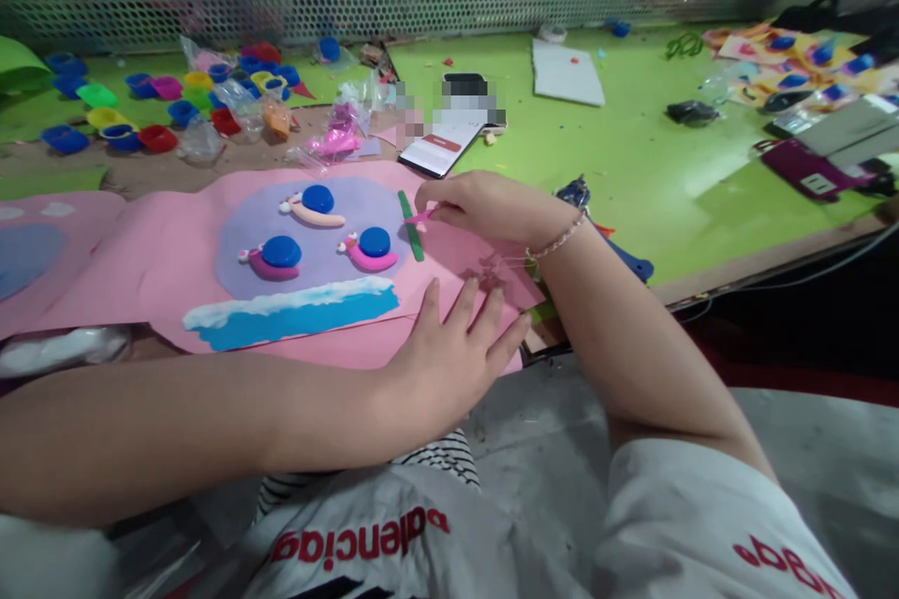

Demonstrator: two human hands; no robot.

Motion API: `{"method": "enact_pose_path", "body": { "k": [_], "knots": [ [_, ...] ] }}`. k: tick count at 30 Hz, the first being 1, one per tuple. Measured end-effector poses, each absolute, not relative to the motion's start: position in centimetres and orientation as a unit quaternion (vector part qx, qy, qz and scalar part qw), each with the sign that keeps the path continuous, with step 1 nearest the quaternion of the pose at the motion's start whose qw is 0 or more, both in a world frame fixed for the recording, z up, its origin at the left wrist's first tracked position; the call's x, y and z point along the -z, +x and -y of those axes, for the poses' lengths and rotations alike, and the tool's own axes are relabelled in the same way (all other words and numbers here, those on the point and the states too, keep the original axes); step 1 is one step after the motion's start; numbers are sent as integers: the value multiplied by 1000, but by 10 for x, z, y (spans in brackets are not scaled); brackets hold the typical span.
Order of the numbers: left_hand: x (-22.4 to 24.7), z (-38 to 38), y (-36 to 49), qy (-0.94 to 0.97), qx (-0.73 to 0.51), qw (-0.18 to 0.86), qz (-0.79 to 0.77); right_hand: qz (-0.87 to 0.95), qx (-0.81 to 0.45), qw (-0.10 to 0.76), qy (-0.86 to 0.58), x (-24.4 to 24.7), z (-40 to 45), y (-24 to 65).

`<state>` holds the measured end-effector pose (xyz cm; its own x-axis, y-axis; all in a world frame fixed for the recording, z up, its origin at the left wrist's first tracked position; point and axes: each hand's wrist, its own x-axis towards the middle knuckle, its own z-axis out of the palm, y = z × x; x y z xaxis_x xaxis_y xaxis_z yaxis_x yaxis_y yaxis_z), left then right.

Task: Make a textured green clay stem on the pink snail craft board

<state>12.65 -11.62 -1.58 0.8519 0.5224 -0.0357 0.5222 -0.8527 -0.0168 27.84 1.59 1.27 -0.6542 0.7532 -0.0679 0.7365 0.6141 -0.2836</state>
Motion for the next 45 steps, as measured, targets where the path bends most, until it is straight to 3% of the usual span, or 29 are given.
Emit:
{"method": "enact_pose_path", "body": {
  "k": [9, 15, 24, 45],
  "knots": [
    [17, 116, 126, -962, -18, 9, 271, 888, -130, 115, -426, -19, -11, 280],
    [17, 117, 127, -963, -22, 6, 270, 890, -161, 19, -426, -20, -9, 272],
    [17, 116, 126, -963, -20, 11, 267, 899, -72, -48, -429, -19, -5, 263],
    [17, 116, 127, -960, -1, 13, 279, 892, -27, -91, -441, -20, -2, 258]
  ]
}}
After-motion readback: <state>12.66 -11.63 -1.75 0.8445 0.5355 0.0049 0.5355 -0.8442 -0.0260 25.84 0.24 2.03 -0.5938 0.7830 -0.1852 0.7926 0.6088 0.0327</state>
